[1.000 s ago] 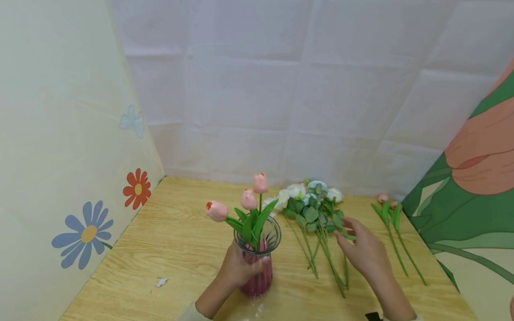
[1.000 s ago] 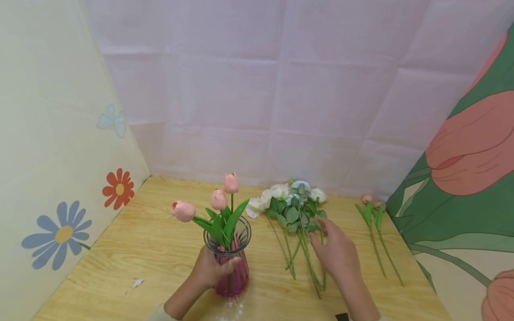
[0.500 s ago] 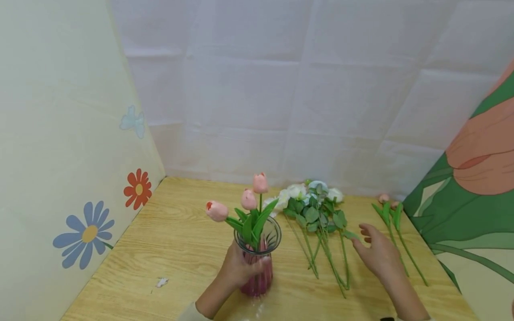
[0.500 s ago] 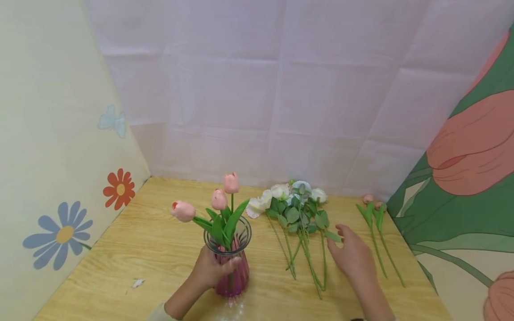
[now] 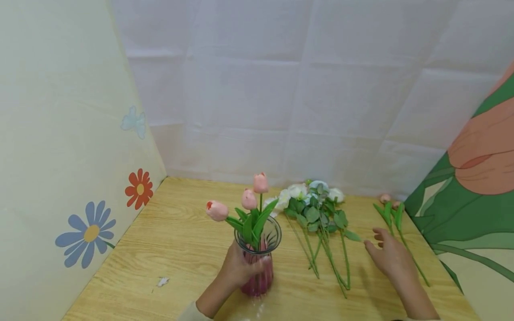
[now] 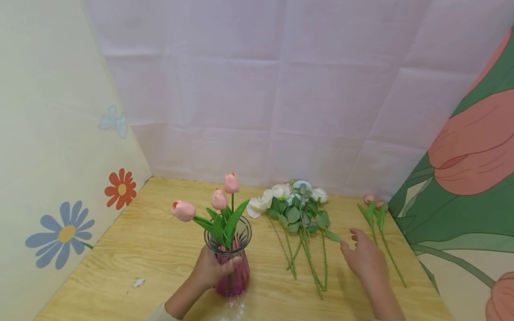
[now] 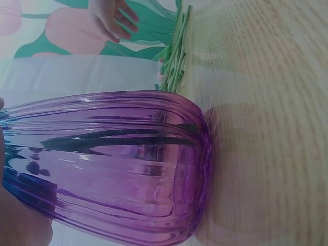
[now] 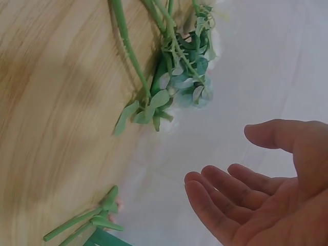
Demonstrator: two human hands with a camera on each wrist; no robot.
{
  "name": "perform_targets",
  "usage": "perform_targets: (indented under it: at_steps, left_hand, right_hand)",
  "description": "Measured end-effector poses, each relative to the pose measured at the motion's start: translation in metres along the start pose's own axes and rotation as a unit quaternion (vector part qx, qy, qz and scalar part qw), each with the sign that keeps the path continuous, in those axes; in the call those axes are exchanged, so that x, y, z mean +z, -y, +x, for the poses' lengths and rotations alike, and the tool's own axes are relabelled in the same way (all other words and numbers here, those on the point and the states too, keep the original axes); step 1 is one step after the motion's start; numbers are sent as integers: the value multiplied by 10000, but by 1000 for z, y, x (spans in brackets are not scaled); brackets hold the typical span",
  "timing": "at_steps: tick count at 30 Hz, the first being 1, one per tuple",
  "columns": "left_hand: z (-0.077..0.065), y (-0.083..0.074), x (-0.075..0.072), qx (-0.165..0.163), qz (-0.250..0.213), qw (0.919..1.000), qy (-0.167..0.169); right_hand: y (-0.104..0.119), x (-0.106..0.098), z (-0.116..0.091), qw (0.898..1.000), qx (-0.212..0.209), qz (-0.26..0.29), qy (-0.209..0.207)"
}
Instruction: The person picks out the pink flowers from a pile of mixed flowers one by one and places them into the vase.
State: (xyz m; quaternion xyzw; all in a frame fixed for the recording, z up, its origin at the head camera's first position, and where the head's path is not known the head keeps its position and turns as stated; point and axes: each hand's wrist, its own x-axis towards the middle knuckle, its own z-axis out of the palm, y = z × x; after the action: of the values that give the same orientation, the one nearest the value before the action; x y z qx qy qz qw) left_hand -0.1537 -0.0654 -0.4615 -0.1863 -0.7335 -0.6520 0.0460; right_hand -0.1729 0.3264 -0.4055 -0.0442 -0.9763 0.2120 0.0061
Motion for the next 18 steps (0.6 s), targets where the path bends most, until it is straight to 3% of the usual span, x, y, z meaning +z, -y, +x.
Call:
perform_targets:
  at_steps: [18]
  left_hand:
    - [1,1,0,-26,125,9999,6]
  right_hand:
    - [-32,-5,14,9997,100,-123,160]
